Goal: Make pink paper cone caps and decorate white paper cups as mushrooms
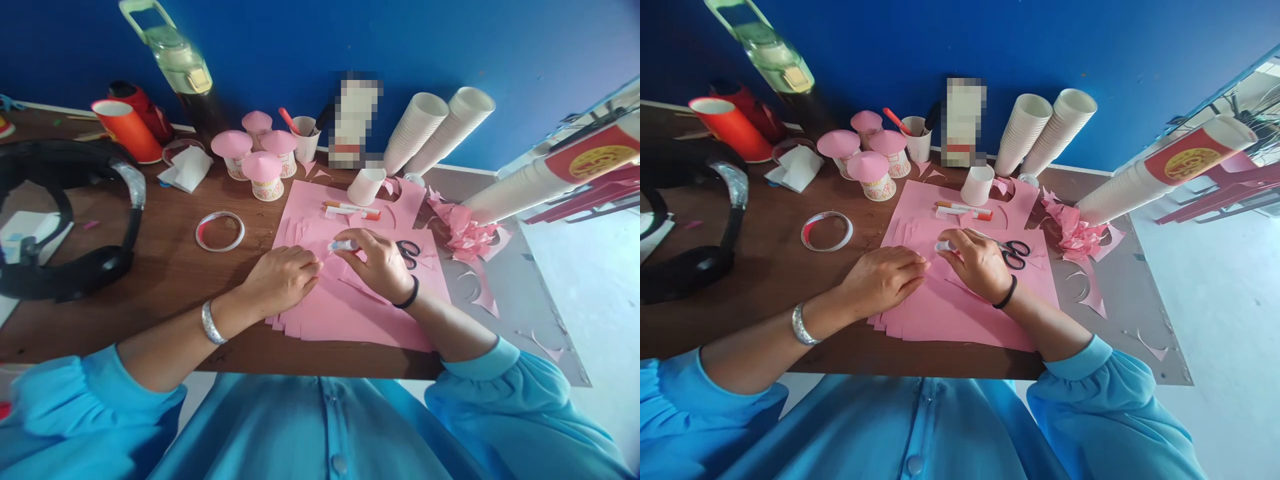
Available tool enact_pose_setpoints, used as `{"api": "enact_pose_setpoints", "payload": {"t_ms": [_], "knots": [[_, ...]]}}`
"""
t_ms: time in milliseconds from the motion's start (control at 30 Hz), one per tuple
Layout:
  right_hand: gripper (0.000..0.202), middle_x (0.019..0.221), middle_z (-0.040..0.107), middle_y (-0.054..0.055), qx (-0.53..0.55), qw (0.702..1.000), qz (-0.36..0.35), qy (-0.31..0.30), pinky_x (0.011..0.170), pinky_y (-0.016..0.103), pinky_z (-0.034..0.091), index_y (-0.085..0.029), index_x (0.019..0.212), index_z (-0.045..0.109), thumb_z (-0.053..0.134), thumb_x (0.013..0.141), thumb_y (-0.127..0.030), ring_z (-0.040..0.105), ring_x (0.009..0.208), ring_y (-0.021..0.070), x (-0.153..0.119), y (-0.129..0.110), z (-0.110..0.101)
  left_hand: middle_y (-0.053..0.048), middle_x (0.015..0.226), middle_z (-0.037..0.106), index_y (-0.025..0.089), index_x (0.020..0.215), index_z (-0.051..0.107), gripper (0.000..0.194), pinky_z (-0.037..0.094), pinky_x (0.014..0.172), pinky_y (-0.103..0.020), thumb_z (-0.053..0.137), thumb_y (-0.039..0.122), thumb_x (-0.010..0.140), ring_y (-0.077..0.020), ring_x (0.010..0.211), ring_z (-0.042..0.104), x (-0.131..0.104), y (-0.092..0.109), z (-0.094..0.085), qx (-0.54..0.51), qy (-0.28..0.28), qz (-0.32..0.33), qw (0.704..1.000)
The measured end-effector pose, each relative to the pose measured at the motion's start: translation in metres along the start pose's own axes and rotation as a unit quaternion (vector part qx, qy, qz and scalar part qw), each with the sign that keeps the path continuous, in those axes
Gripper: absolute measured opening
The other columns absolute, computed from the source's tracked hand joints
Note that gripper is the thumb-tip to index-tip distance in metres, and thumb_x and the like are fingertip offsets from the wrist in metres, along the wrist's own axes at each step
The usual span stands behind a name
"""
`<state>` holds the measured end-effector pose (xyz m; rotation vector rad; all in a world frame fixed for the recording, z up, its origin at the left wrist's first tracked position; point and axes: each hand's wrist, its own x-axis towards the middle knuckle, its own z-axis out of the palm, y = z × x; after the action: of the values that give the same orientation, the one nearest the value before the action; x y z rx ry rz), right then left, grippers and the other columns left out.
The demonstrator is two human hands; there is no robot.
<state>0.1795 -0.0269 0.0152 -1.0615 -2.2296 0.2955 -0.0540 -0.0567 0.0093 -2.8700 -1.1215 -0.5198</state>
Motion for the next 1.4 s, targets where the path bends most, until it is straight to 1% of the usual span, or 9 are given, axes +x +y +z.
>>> {"api": "enact_pose_setpoints", "payload": {"t_ms": [300,400,600,733,933,1100,1200,1267,1400], "knots": [[0.018,0.103,0.080,0.007,-0.133,0.978,-0.156,-0.022,0.070,0.031,0.055,-0.021,0.111,0.065,0.052,0.101,-0.011,0.072,0.086,0.0198,-0.007,0.010,-0.003,-0.007,0.093,0.076,0.015,0.098,0.075,0.016,0.059,0.075,-0.037,0.060,0.021,0.098,-0.0236,0.092,0.074,0.000,-0.001,0.001,-0.002,0.010,0.005,1.000],[0.025,0.111,0.080,0.007,-0.166,0.969,-0.186,0.004,0.070,0.032,0.057,-0.022,0.114,0.065,0.051,0.100,-0.007,0.073,0.090,0.0201,-0.007,0.013,-0.010,-0.007,0.094,0.076,0.015,0.098,0.074,0.015,0.059,0.074,-0.037,0.060,0.021,0.099,-0.0235,0.090,0.074,-0.001,-0.001,0.001,-0.002,0.008,0.006,1.000],[0.025,0.110,0.081,0.007,-0.049,0.988,-0.112,0.098,0.082,0.035,0.063,-0.025,0.120,0.064,0.065,0.097,-0.014,0.076,0.096,0.0218,-0.006,0.004,-0.019,-0.007,0.099,0.076,0.016,0.102,0.071,0.016,0.057,0.075,-0.037,0.058,0.026,0.101,-0.0228,0.091,0.073,-0.003,-0.003,0.003,-0.007,-0.004,0.002,1.000],[0.015,0.104,0.081,0.004,0.001,0.995,-0.050,0.082,0.080,0.034,0.061,-0.025,0.113,0.065,0.067,0.098,-0.022,0.076,0.090,0.0200,-0.007,0.001,-0.011,-0.007,0.098,0.076,0.016,0.100,0.072,0.016,0.057,0.076,-0.036,0.058,0.023,0.100,-0.0226,0.092,0.073,-0.002,-0.003,0.002,-0.011,0.001,0.000,1.000],[0.011,0.101,0.079,0.007,-0.049,0.996,-0.077,-0.002,0.079,0.033,0.060,-0.023,0.111,0.067,0.062,0.101,-0.026,0.074,0.094,0.0217,-0.006,0.010,0.000,-0.007,0.094,0.077,0.016,0.096,0.073,0.017,0.059,0.075,-0.036,0.057,0.021,0.100,-0.0228,0.091,0.075,-0.001,-0.002,0.001,-0.006,0.024,0.001,1.000],[0.011,0.101,0.079,0.008,-0.077,0.992,-0.054,0.079,0.081,0.037,0.060,-0.022,0.109,0.069,0.063,0.099,-0.023,0.073,0.095,0.0241,-0.002,0.011,-0.017,-0.007,0.098,0.077,0.015,0.104,0.073,0.017,0.061,0.074,-0.038,0.059,0.025,0.100,-0.0242,0.090,0.075,-0.002,-0.002,0.001,-0.016,0.010,-0.007,1.000],[0.011,0.099,0.079,0.005,0.008,0.990,0.053,0.128,0.079,0.037,0.060,-0.024,0.103,0.070,0.072,0.094,-0.029,0.072,0.087,0.0216,0.001,0.007,-0.027,-0.008,0.099,0.077,0.016,0.104,0.073,0.017,0.062,0.076,-0.040,0.060,0.026,0.099,-0.0251,0.090,0.075,-0.002,-0.001,0.000,-0.029,-0.004,-0.014,0.999],[0.017,0.097,0.078,0.003,0.138,0.974,0.133,0.122,0.073,0.035,0.061,-0.024,0.100,0.069,0.077,0.089,-0.034,0.072,0.080,0.0186,0.002,0.006,-0.029,-0.008,0.100,0.077,0.016,0.103,0.073,0.018,0.062,0.077,-0.041,0.060,0.027,0.099,-0.0253,0.091,0.075,-0.002,-0.002,-0.001,-0.039,-0.008,-0.020,0.999],[0.029,0.091,0.074,0.000,0.453,0.858,0.234,0.065,0.063,0.029,0.062,-0.022,0.094,0.067,0.084,0.082,-0.042,0.072,0.074,0.0149,0.002,0.009,-0.023,-0.008,0.112,0.078,0.017,0.101,0.074,0.017,0.063,0.079,-0.036,0.060,0.027,0.100,-0.0229,0.098,0.077,0.000,-0.007,-0.007,-0.078,0.003,-0.036,0.996]]}}
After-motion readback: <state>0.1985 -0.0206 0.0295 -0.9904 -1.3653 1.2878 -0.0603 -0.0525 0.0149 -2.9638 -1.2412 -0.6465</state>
